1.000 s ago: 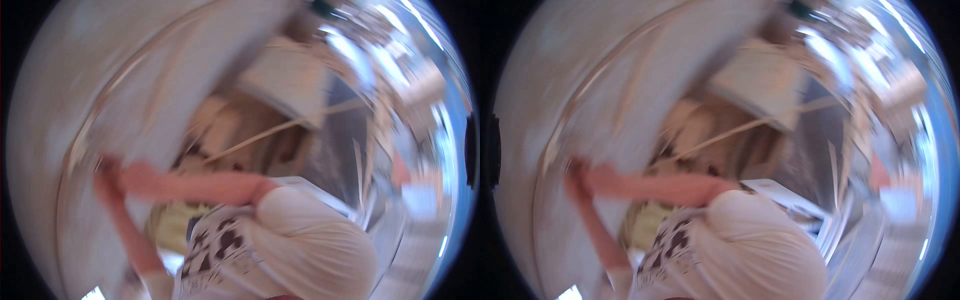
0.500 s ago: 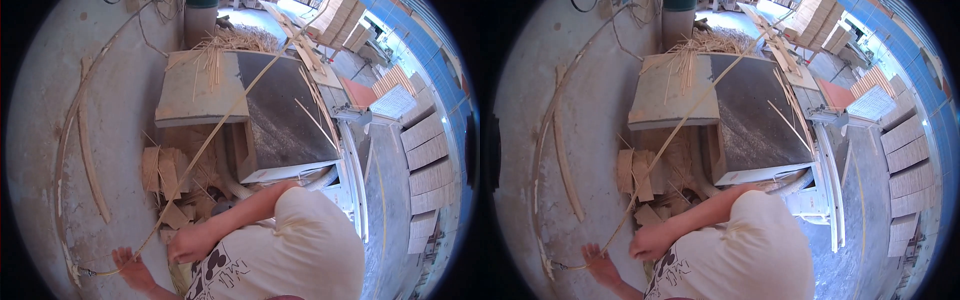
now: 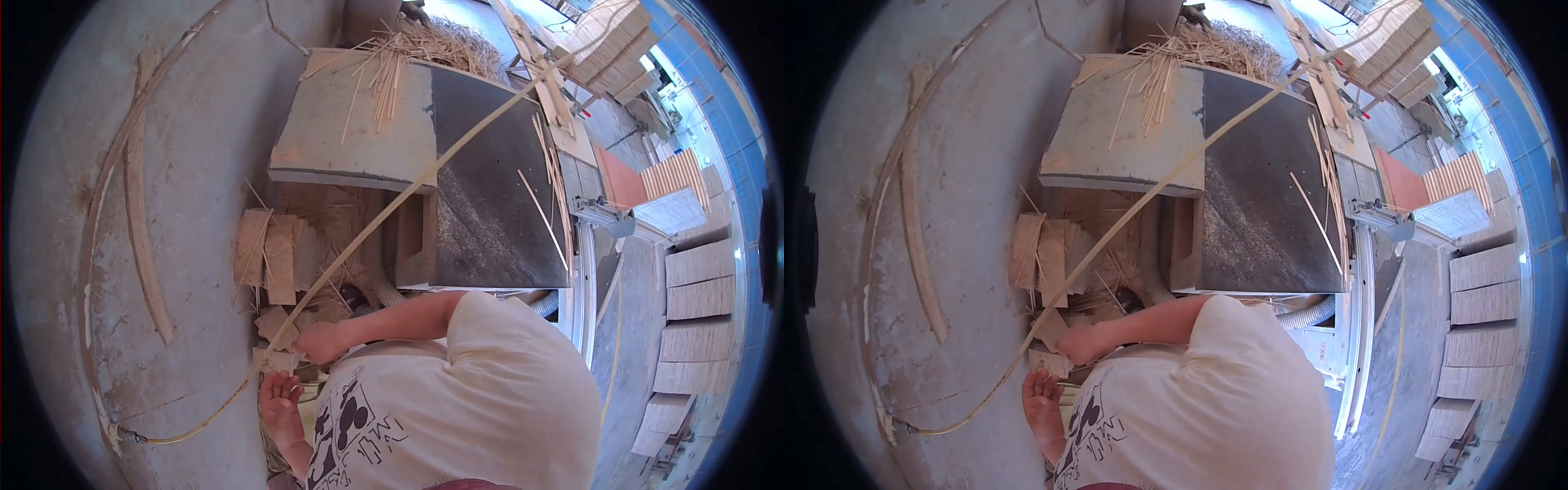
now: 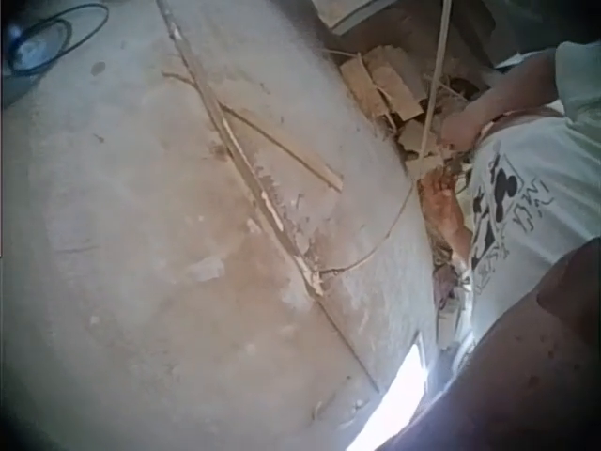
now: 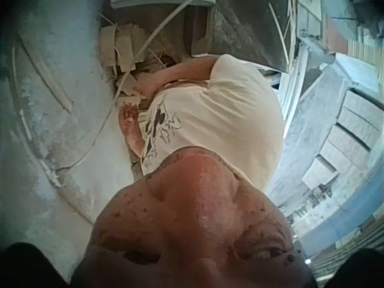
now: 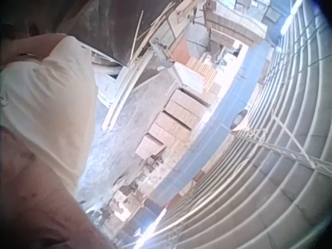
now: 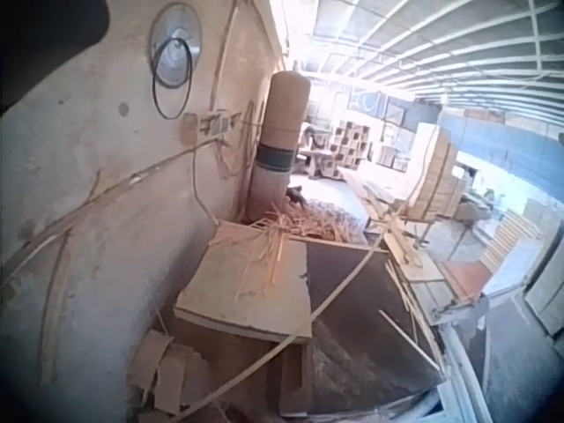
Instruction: Operating a table saw to process wood planks in a workshop.
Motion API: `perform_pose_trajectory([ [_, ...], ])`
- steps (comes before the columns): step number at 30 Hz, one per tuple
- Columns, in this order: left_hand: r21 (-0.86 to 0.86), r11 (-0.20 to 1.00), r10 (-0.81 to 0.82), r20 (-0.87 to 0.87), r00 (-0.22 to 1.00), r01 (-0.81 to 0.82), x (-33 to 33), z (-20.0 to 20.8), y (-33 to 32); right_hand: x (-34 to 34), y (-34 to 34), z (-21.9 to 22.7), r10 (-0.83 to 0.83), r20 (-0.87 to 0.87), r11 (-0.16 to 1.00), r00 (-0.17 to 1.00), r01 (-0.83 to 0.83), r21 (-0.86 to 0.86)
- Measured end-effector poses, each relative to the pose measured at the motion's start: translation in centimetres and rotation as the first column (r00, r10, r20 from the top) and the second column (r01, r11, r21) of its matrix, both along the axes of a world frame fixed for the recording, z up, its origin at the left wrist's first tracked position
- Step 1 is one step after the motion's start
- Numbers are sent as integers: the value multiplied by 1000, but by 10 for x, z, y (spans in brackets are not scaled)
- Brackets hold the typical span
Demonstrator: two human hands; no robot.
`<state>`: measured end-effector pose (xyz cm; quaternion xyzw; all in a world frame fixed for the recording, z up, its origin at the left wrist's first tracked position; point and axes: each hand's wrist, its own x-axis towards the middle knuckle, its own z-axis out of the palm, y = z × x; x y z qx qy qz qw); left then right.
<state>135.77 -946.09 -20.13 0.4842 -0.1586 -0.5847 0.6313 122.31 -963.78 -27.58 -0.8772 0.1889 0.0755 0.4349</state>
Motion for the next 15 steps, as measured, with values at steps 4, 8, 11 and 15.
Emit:
perform_pose_trajectory([
  [4,49,984,172,19,985,-173,-17,-5,2,16,-7,-14,235,6,966,972,-233,-110],
  [8,137,979,143,62,988,-151,-27,-14,5,15,-10,-50,413,-127,902,902,-386,192],
  [11,135,940,289,172,942,-314,-49,-25,26,5,-18,-65,470,94,876,878,-477,71],
  [15,339,815,390,278,878,-469,-81,-31,49,7,-34,-94,512,-219,843,830,-438,312],
])
